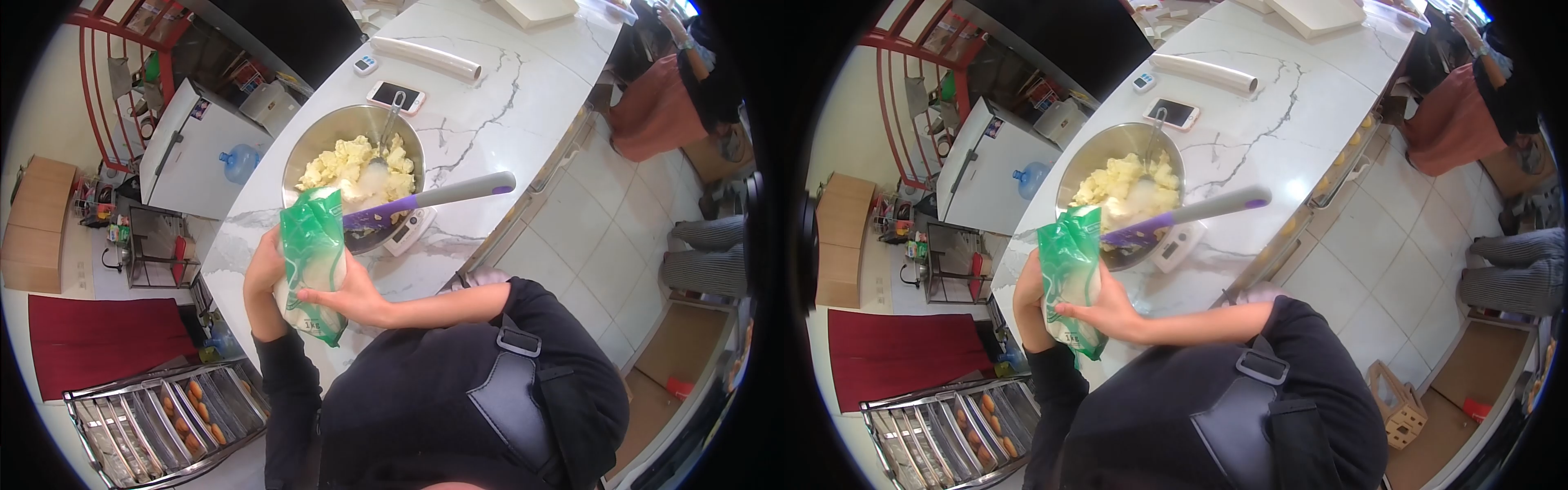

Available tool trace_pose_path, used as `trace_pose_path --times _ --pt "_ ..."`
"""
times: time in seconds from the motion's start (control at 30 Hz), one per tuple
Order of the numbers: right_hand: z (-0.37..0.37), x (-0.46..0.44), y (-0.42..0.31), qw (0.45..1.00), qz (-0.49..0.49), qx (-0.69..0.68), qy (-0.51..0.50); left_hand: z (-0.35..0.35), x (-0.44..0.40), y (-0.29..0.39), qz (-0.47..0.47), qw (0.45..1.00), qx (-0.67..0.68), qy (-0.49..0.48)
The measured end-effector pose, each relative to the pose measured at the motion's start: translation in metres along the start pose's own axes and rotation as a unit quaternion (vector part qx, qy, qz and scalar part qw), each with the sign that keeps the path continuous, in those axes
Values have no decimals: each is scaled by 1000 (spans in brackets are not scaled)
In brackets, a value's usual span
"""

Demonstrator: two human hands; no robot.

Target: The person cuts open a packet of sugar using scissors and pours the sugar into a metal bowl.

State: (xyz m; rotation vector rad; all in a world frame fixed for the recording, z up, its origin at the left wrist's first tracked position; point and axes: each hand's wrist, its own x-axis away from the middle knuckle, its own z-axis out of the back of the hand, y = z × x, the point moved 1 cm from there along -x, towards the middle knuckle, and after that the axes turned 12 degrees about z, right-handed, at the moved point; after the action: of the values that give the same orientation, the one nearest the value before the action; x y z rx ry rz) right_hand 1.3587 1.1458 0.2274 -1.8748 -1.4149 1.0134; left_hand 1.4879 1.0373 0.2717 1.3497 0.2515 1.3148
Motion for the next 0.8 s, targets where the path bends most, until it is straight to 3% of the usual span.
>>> trace_pose_path --times 0.13,0.23,0.63,0.8 --pt "4 -2 -4 996 -68 -47 -30 -3 -1 1 5 999 27 31" --pt "2 1 4 998 -12 -59 13 1 -1 -1 18 999 35 35" --pt "2 0 6 999 21 -8 26 -1 -5 -7 23 995 97 -11" --pt "6 -5 -7 999 21 49 -2 -1 -3 -5 42 991 119 39"
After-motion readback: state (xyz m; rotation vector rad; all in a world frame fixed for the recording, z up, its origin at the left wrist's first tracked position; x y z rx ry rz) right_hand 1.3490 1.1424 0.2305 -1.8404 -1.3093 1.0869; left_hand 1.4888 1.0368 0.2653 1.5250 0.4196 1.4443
